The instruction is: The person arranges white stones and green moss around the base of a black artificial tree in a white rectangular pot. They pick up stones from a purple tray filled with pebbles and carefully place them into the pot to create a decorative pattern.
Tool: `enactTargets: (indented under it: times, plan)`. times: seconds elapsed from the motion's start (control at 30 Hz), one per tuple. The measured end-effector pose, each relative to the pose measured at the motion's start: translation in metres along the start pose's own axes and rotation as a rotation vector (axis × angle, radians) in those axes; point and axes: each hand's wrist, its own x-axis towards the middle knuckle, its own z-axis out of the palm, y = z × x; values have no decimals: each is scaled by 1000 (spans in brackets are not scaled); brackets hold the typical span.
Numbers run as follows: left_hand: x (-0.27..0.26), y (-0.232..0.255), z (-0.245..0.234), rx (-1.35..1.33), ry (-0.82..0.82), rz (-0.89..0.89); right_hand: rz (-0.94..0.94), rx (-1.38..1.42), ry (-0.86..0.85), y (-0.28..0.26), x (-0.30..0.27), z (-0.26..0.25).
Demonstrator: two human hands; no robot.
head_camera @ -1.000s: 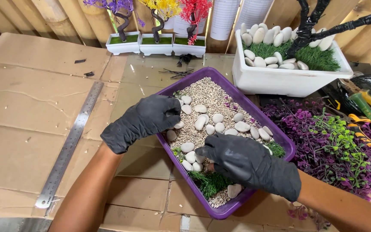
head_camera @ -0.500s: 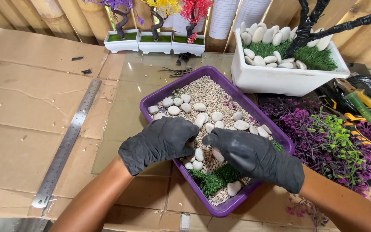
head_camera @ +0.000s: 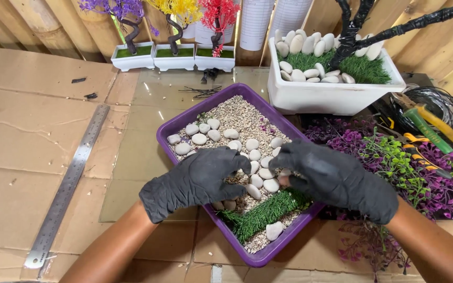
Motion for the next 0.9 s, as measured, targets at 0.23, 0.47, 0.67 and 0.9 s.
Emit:
enactTargets:
  times: [0.23,0.47,0.67,0.9]
  plan:
    - [4,-7,29,65,69,291,-198,-170,209,14,-11,29]
    - [5,4,14,162,161,198,-129,-294,281,22,-23,29]
    - [34,10,4,125,288,193,-44,-299,262,36,-16,-25]
    - [123,19,-41,368,454,274,205,-257,705,149,-11,-96]
